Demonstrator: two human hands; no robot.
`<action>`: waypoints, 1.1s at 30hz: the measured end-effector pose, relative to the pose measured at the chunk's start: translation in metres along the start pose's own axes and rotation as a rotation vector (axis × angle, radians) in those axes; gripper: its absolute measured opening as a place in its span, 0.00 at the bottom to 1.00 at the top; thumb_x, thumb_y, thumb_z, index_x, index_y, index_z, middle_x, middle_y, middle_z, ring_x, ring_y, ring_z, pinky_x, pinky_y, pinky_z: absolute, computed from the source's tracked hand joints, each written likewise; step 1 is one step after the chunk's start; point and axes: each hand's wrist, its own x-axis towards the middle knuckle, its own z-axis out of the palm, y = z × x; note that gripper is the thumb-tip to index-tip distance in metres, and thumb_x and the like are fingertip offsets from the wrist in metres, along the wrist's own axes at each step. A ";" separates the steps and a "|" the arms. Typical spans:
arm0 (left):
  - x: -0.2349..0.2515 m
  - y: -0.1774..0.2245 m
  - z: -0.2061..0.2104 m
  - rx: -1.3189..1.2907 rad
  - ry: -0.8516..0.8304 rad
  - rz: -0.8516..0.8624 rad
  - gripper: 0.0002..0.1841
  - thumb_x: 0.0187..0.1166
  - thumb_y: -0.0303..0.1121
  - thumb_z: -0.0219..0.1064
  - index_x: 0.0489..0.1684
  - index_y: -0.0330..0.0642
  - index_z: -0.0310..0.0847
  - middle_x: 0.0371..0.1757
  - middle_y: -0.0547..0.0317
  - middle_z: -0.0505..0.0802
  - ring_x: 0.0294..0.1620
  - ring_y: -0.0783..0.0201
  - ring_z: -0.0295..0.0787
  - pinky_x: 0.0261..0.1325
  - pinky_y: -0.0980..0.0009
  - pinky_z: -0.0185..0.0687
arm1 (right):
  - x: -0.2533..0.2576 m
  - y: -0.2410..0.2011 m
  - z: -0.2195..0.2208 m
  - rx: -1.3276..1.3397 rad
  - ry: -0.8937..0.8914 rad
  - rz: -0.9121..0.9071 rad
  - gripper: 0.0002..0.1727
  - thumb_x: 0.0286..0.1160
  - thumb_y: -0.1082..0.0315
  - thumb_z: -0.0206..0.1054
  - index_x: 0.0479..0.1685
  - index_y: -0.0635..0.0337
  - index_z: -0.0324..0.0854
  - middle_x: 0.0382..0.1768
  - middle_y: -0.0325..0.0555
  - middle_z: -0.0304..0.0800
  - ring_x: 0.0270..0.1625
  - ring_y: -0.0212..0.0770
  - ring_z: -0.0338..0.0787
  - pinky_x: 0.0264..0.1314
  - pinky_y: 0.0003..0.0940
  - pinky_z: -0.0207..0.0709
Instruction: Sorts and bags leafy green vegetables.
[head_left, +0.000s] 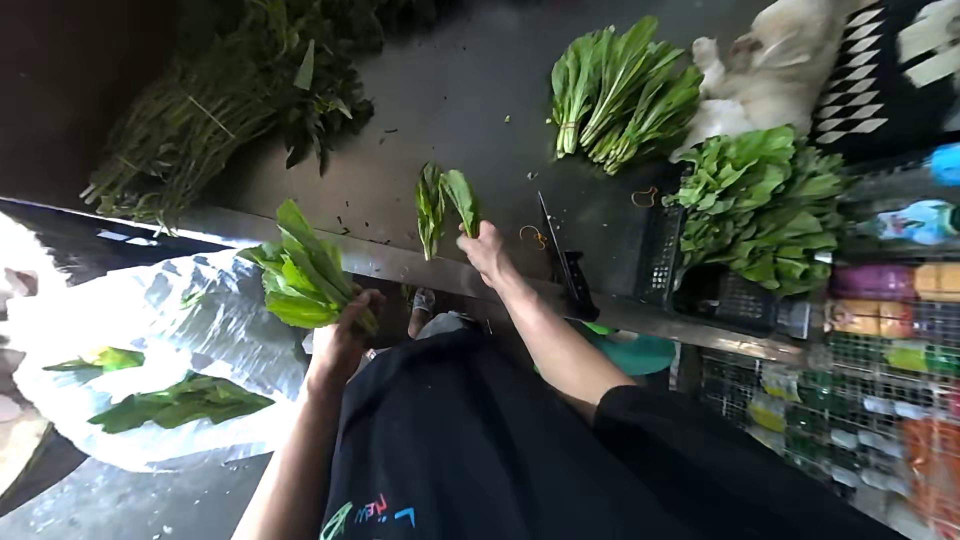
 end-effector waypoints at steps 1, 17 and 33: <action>-0.005 0.000 -0.006 -0.006 0.019 0.004 0.07 0.83 0.25 0.57 0.50 0.37 0.78 0.41 0.49 0.94 0.41 0.57 0.93 0.49 0.61 0.90 | -0.001 -0.010 0.007 -0.086 -0.008 0.027 0.31 0.70 0.58 0.74 0.71 0.63 0.75 0.51 0.60 0.89 0.54 0.55 0.89 0.56 0.59 0.82; -0.094 0.015 -0.153 -0.224 0.040 0.096 0.06 0.83 0.26 0.61 0.51 0.38 0.81 0.43 0.50 0.95 0.44 0.58 0.94 0.51 0.61 0.91 | -0.108 -0.036 0.049 0.773 -0.432 -0.171 0.15 0.80 0.67 0.64 0.63 0.57 0.79 0.53 0.48 0.91 0.33 0.30 0.88 0.35 0.24 0.83; -0.156 0.042 -0.235 -0.222 -0.071 0.293 0.12 0.78 0.32 0.70 0.56 0.45 0.83 0.51 0.57 0.91 0.41 0.65 0.88 0.47 0.66 0.88 | -0.228 -0.056 0.247 0.535 -0.925 -0.161 0.22 0.70 0.64 0.78 0.63 0.54 0.82 0.52 0.47 0.94 0.48 0.37 0.93 0.52 0.33 0.89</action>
